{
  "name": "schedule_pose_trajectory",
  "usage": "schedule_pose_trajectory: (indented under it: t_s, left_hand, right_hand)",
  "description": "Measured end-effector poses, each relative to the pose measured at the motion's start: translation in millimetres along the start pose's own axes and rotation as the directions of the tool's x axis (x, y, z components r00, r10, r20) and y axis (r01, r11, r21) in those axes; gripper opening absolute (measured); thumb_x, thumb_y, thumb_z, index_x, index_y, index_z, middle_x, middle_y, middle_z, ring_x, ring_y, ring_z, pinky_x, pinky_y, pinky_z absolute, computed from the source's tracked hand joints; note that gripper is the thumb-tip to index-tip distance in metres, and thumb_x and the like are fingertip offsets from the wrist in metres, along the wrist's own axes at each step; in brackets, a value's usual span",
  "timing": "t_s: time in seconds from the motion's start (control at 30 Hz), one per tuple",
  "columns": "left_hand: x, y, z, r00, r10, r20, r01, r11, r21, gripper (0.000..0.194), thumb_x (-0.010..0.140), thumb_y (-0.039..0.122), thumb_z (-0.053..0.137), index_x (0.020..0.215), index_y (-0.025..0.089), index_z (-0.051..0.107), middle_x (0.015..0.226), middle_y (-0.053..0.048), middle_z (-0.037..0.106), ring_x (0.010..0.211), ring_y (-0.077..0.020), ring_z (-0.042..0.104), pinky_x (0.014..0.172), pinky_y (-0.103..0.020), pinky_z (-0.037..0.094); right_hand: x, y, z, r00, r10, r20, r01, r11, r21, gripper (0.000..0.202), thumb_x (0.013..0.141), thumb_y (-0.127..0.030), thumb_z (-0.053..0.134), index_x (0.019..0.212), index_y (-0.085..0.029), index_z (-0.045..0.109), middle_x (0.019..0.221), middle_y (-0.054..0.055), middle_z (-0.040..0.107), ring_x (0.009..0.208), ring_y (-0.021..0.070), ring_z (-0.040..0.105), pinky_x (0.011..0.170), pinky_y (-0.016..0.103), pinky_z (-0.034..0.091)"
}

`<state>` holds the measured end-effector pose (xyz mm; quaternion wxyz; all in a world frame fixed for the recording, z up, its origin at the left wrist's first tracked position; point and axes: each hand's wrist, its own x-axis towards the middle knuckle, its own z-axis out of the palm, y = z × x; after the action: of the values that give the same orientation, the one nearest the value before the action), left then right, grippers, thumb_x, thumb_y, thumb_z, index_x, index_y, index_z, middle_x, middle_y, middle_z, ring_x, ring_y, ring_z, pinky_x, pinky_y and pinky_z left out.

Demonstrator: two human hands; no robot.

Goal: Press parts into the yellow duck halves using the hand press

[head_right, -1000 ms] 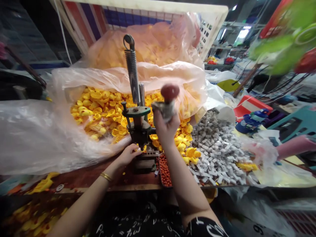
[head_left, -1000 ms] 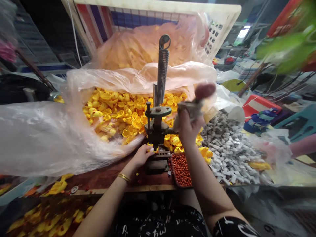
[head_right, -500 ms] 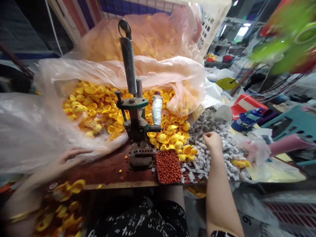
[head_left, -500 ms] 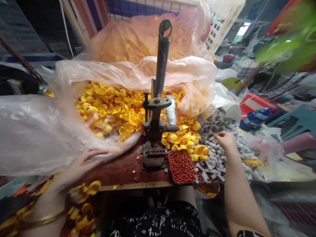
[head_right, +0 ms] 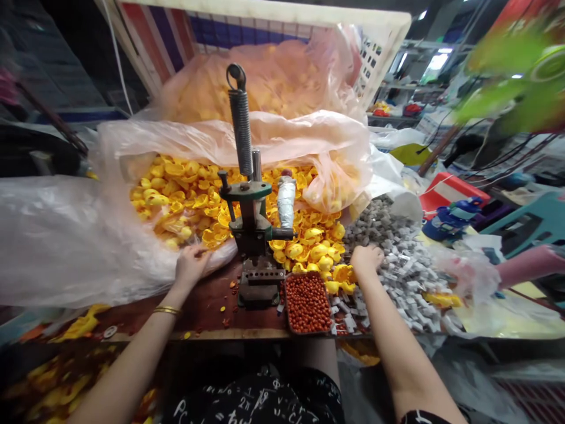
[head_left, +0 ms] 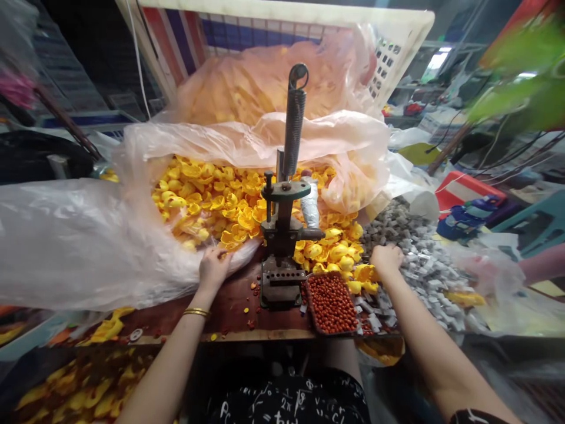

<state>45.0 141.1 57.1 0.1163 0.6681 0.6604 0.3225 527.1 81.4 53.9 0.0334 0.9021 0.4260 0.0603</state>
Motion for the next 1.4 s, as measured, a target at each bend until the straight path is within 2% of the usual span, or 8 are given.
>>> schedule_pose_trajectory:
  t_s: [0.3, 0.43, 0.63, 0.8, 0.97, 1.1, 1.23, 1.4]
  left_hand:
    - [17, 7, 3.0, 0.956, 0.247, 0.155, -0.242, 0.969, -0.052, 0.038, 0.070, 0.011, 0.053, 0.105, 0.018, 0.068, 0.102, -0.008, 0.059, 0.093, -0.0212, 0.061, 0.090, -0.034, 0.048]
    - [18, 11, -5.7, 0.941, 0.268, 0.208, -0.268, 0.963, -0.031, 0.037, 0.070, 0.012, 0.051, 0.104, 0.016, 0.066, 0.100, -0.009, 0.060, 0.092, -0.0223, 0.061, 0.088, -0.035, 0.048]
    - [8, 18, -30.2, 0.936, 0.232, 0.264, -0.241, 0.971, 0.002, 0.033, 0.069, 0.017, 0.051, 0.101, 0.014, 0.061, 0.095, -0.011, 0.066, 0.088, -0.0250, 0.062, 0.081, -0.038, 0.049]
    - [6, 21, -52.6, 0.832, 0.271, 0.484, -0.234, 0.963, -0.135, 0.045, 0.063, 0.022, 0.057, 0.107, 0.021, 0.063, 0.112, -0.006, 0.065, 0.104, -0.0272, 0.060, 0.093, -0.038, 0.046]
    - [7, 7, -76.0, 0.986, -0.085, 0.141, 0.138, 0.893, -0.429, 0.054, 0.056, 0.026, 0.066, 0.108, 0.016, 0.055, 0.099, -0.007, 0.063, 0.088, -0.0256, 0.064, 0.081, -0.043, 0.052]
    - [-40, 35, -70.5, 0.958, -0.238, -0.162, 0.068, 0.734, -0.675, 0.081, 0.061, 0.029, 0.074, 0.132, 0.022, 0.036, 0.111, -0.007, 0.059, 0.094, -0.0216, 0.063, 0.089, -0.040, 0.049]
    - [-112, 84, -41.8, 0.957, 0.027, 0.289, 0.230, 0.534, -0.814, 0.065, 0.071, 0.026, 0.069, 0.130, 0.025, 0.041, 0.126, -0.008, 0.056, 0.113, -0.0227, 0.056, 0.099, -0.034, 0.042]
    - [-138, 98, -28.1, 0.974, 0.118, 0.196, 0.096, 0.567, -0.818, 0.041, 0.068, 0.021, 0.073, 0.104, 0.023, 0.054, 0.110, -0.007, 0.057, 0.102, -0.0218, 0.058, 0.090, -0.032, 0.046]
  right_hand:
    - [-1, 3, 2, 0.989, -0.037, -0.146, 0.044, 0.998, 0.046, 0.037, 0.079, -0.030, 0.056, 0.101, -0.003, 0.067, 0.110, 0.025, 0.054, 0.105, 0.0350, 0.050, 0.079, 0.040, 0.039]
    - [0, 9, -4, 0.952, -0.024, -0.306, 0.129, 0.936, 0.327, 0.027, 0.076, -0.030, 0.056, 0.089, -0.009, 0.066, 0.091, 0.018, 0.065, 0.089, 0.0299, 0.059, 0.075, 0.038, 0.043]
    - [-29, -1, -39, 0.954, 0.124, -0.272, 0.177, 0.497, 0.850, 0.022, 0.064, -0.037, 0.067, 0.070, -0.017, 0.061, 0.069, 0.006, 0.067, 0.066, 0.0201, 0.064, 0.065, 0.030, 0.049]
    - [-86, -24, -72, 0.976, -0.017, -0.219, 0.218, 0.209, 0.953, 0.031, 0.063, -0.044, 0.073, 0.074, -0.017, 0.060, 0.068, 0.004, 0.066, 0.061, 0.0159, 0.062, 0.058, 0.026, 0.050]
    - [-121, -36, -81, 0.972, -0.204, -0.120, 0.127, 0.018, 0.992, 0.050, 0.063, -0.046, 0.077, 0.101, -0.016, 0.063, 0.078, 0.004, 0.067, 0.065, 0.0150, 0.063, 0.064, 0.029, 0.053]
    - [-151, -56, -83, 0.940, -0.322, -0.117, 0.121, -0.007, 0.993, 0.033, 0.068, -0.041, 0.075, 0.090, -0.017, 0.068, 0.084, 0.005, 0.068, 0.074, 0.0168, 0.064, 0.071, 0.030, 0.053]
    - [-201, -95, -95, 0.829, -0.485, -0.278, 0.254, -0.116, 0.960, 0.012, 0.076, -0.030, 0.070, 0.081, -0.019, 0.066, 0.079, 0.003, 0.066, 0.073, 0.0151, 0.062, 0.066, 0.026, 0.051]
    - [-236, -119, -104, 0.683, -0.551, -0.480, 0.481, -0.155, 0.863, 0.008, 0.082, -0.023, 0.064, 0.088, -0.021, 0.067, 0.083, 0.004, 0.066, 0.076, 0.0153, 0.061, 0.065, 0.026, 0.050]
